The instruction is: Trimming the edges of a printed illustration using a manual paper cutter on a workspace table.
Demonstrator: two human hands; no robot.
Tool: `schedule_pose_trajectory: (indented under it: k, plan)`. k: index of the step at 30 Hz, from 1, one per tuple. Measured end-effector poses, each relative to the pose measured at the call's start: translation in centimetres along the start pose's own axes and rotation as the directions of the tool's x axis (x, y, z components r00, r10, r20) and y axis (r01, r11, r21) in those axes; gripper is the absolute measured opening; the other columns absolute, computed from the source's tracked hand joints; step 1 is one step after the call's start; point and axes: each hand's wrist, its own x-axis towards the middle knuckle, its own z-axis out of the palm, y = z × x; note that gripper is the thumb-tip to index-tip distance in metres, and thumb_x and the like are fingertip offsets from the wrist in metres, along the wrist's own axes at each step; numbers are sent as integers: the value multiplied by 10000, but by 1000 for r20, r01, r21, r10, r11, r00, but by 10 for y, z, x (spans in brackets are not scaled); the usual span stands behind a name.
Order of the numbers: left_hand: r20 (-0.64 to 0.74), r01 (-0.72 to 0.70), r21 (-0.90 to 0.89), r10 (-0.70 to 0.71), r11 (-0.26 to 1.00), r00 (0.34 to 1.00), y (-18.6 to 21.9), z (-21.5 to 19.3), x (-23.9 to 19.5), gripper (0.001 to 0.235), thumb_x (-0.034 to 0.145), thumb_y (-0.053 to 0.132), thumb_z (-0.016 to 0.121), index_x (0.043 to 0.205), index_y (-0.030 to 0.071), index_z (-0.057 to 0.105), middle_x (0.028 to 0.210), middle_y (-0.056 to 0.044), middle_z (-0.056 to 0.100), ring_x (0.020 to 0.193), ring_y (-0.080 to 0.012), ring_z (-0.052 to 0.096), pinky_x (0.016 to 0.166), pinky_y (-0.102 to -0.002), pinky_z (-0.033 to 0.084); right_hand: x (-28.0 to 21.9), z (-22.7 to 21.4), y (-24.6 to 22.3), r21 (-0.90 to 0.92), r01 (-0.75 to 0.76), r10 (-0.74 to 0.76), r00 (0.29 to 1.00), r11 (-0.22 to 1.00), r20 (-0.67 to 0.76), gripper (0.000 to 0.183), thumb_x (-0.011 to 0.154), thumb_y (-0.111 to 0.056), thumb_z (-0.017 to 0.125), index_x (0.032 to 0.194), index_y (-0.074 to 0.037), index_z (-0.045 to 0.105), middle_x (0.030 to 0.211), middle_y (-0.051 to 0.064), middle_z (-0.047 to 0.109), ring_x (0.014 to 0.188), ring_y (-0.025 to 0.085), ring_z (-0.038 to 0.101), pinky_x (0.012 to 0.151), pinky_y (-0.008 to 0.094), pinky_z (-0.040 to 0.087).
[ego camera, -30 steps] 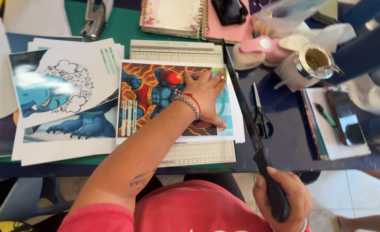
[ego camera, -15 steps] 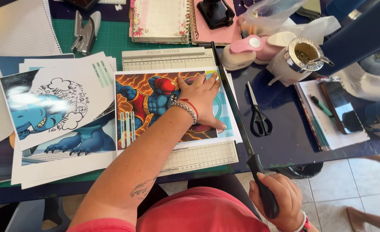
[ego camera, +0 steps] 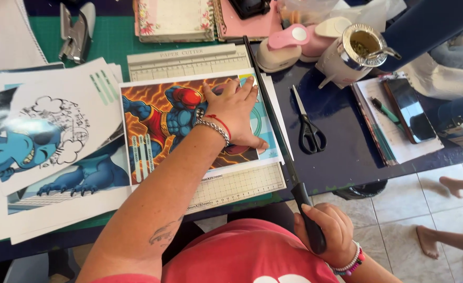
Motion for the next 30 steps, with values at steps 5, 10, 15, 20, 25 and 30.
schedule_pose_trajectory:
  k: [5, 10, 15, 20, 25, 30]
  plan:
    - [-40, 5, 3, -5, 1000, 999, -2, 6, 5, 1400, 545, 935, 671, 1610, 162, 194, 1722, 21, 45, 1522, -269, 121, 1081, -870, 124, -5, 10, 2, -5, 11, -12, 999, 1000, -37, 285, 896, -120, 731, 1121, -38, 575, 718, 69, 613, 552, 189, 564, 525, 334, 463]
    - [-64, 3, -8, -4, 1000, 998, -2, 8, 5, 1407, 526, 936, 678, 1603, 160, 214, 1719, 21, 57, 1506, -268, 138, 1081, -874, 108, -16, 18, 6, 18, 3, -2, 999, 1000, -35, 315, 892, -102, 730, 1146, -61, 550, 717, 65, 586, 547, 189, 538, 515, 341, 452]
    - [-24, 0, 31, 0, 1000, 1000, 1, -2, -2, 1342, 596, 915, 666, 1605, 163, 201, 1723, 21, 42, 1534, -279, 112, 1081, -871, 162, -26, 29, 11, 67, -1, 3, 1000, 998, -27, 336, 898, -125, 738, 1175, -92, 552, 721, 40, 584, 575, 199, 569, 547, 368, 474]
    - [22, 0, -20, 1, 1000, 1000, 1, -5, -7, 1364, 590, 888, 660, 1626, 172, 135, 1739, 26, -14, 1566, -276, 52, 1123, -850, 78, -27, 27, 10, 18, 37, -36, 999, 999, -37, 377, 892, -106, 744, 1198, -83, 525, 729, 47, 563, 562, 210, 532, 533, 379, 446]
    - [3, 13, -16, -13, 1000, 1000, 2, -6, -10, 1366, 556, 888, 651, 1612, 160, 178, 1734, 30, 33, 1559, -250, 85, 1095, -873, 125, -13, 7, 9, -2, -66, 66, 998, 998, -11, 310, 829, -214, 817, 1073, -114, 653, 718, 16, 618, 553, 181, 581, 552, 349, 472]
    - [-152, 80, 7, -77, 997, 985, 1, 4, -8, 1400, 479, 900, 720, 1577, 176, 242, 1600, -203, 267, 1522, -375, 166, 1075, -875, 137, 38, -10, -14, -42, -319, 285, 892, 947, -351, 386, 785, -206, 881, 1127, -140, 713, 926, 59, 730, 680, 178, 674, 730, 294, 534]
